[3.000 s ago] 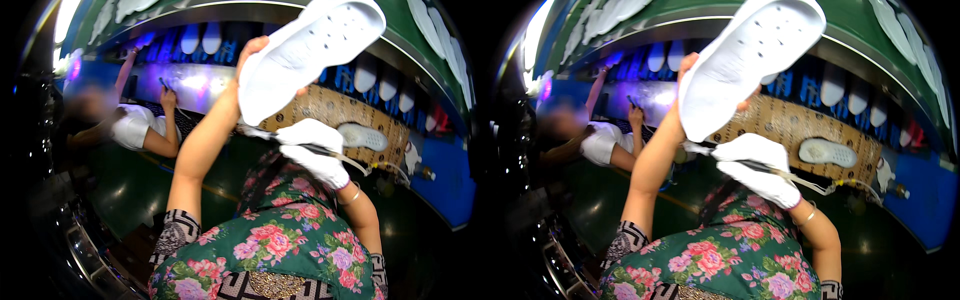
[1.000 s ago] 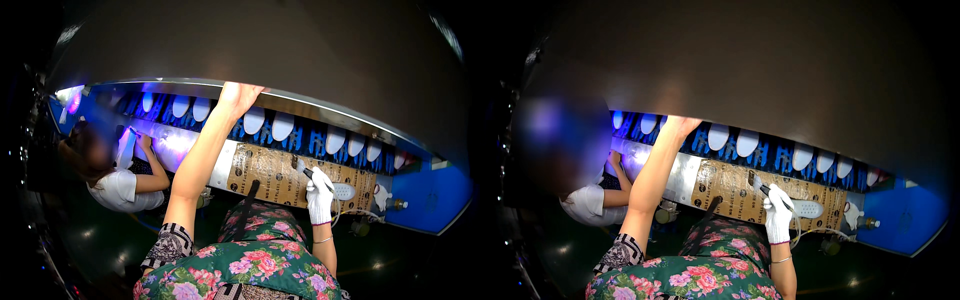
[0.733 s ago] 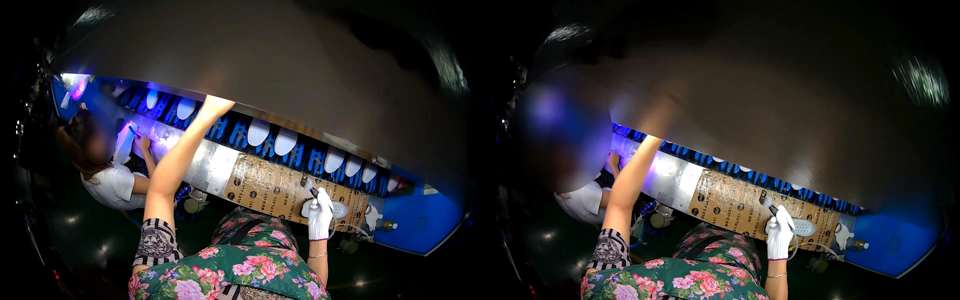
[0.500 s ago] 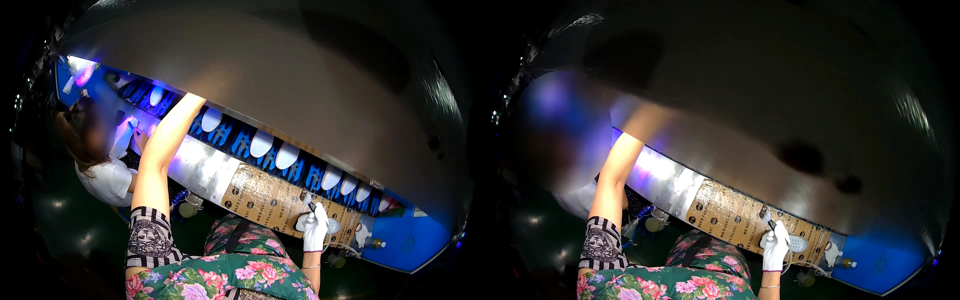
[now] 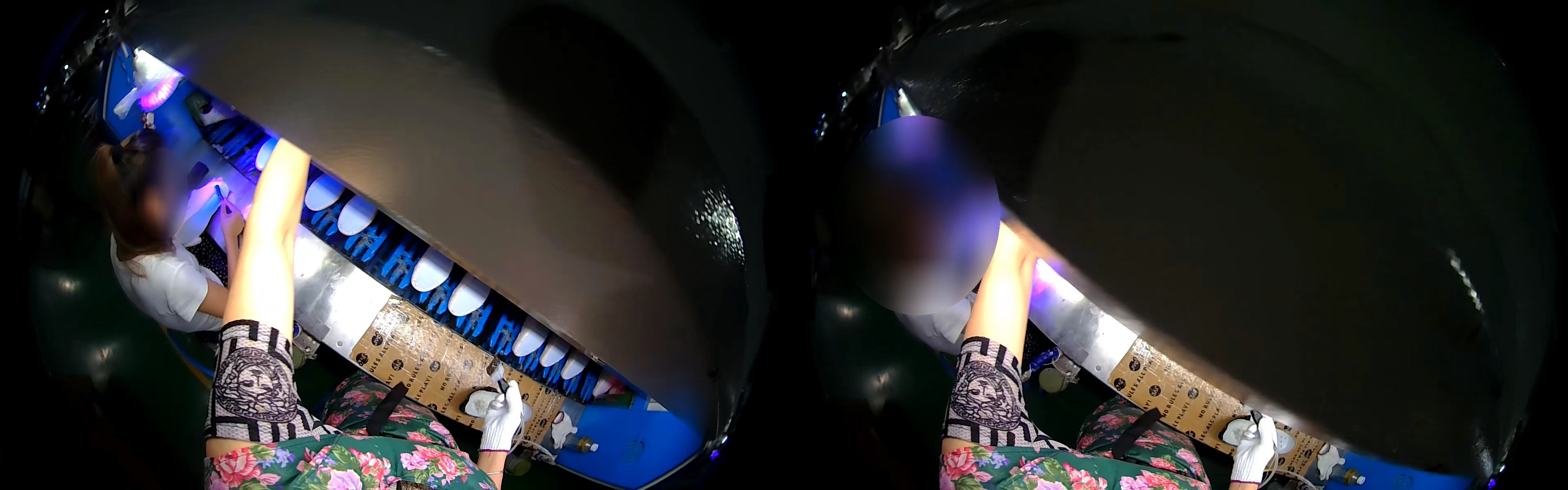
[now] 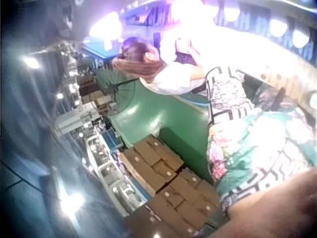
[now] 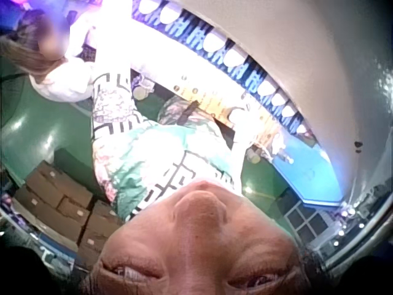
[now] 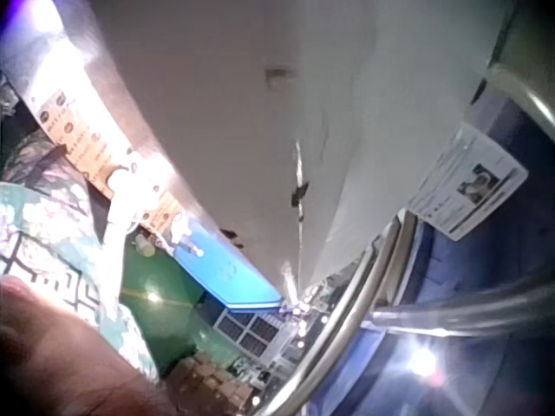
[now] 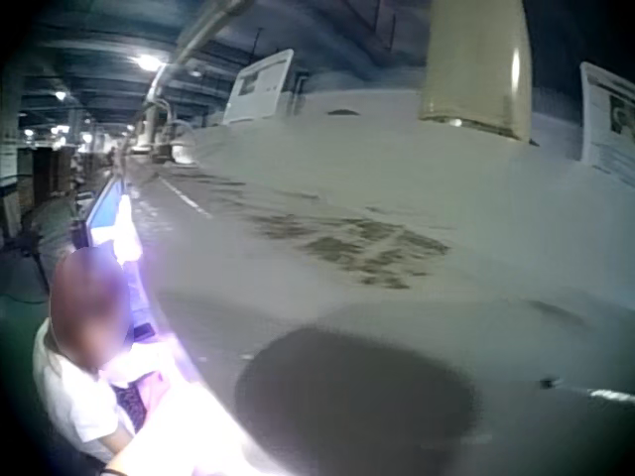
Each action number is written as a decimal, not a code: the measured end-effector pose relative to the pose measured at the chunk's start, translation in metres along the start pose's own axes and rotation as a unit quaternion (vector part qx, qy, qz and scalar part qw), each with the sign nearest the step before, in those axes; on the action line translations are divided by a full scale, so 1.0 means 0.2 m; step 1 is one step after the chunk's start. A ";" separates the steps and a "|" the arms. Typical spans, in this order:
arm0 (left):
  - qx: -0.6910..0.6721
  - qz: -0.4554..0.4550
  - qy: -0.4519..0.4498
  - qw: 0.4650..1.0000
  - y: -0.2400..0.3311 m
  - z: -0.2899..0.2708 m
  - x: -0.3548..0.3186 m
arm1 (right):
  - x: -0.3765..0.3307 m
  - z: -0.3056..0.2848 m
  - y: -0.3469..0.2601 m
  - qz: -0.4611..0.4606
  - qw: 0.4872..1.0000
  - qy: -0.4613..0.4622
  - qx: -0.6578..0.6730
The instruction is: The person applies glue to white shoe soles using a brush, places the soles onto a moving conveyor belt, and picks up assembled shoes from a lower rack to move them.
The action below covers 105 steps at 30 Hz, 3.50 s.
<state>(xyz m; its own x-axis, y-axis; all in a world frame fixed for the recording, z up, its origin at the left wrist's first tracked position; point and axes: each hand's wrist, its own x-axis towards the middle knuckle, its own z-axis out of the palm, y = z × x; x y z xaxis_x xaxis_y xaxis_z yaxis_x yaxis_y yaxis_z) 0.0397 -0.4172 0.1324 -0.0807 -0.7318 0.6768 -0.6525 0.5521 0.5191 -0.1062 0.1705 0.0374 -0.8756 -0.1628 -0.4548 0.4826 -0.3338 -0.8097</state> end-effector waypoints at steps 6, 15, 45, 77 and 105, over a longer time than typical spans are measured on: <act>0.008 -0.007 0.002 1.000 -0.15 0.07 0.03 | 0.03 -0.08 -0.01 0.035 0.998 -0.044 -0.016; -0.175 0.031 0.100 0.979 -0.18 -0.16 -0.38 | 0.17 -0.15 0.01 0.047 0.995 -0.082 -0.031; -0.704 -0.513 -0.444 0.209 0.88 -0.69 -2.23 | -0.28 0.26 -0.20 0.000 0.923 -0.370 -0.105; -0.662 -0.455 -0.412 0.431 1.00 -0.70 -2.06 | -0.30 0.39 -0.17 -0.532 0.645 -0.408 -0.366; -0.745 -0.459 -0.308 0.374 0.85 -0.58 -1.86 | -0.28 0.35 -0.06 -0.347 0.750 -0.491 -0.276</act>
<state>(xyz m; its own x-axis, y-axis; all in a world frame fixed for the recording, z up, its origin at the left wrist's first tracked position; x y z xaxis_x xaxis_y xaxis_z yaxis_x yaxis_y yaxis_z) 0.0461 -0.0050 0.0280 -0.7952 -0.5866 -0.1531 0.4886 -0.7696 0.4111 -0.0646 0.1189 0.0982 -0.3824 -0.8229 0.4202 -0.3982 -0.2636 -0.8786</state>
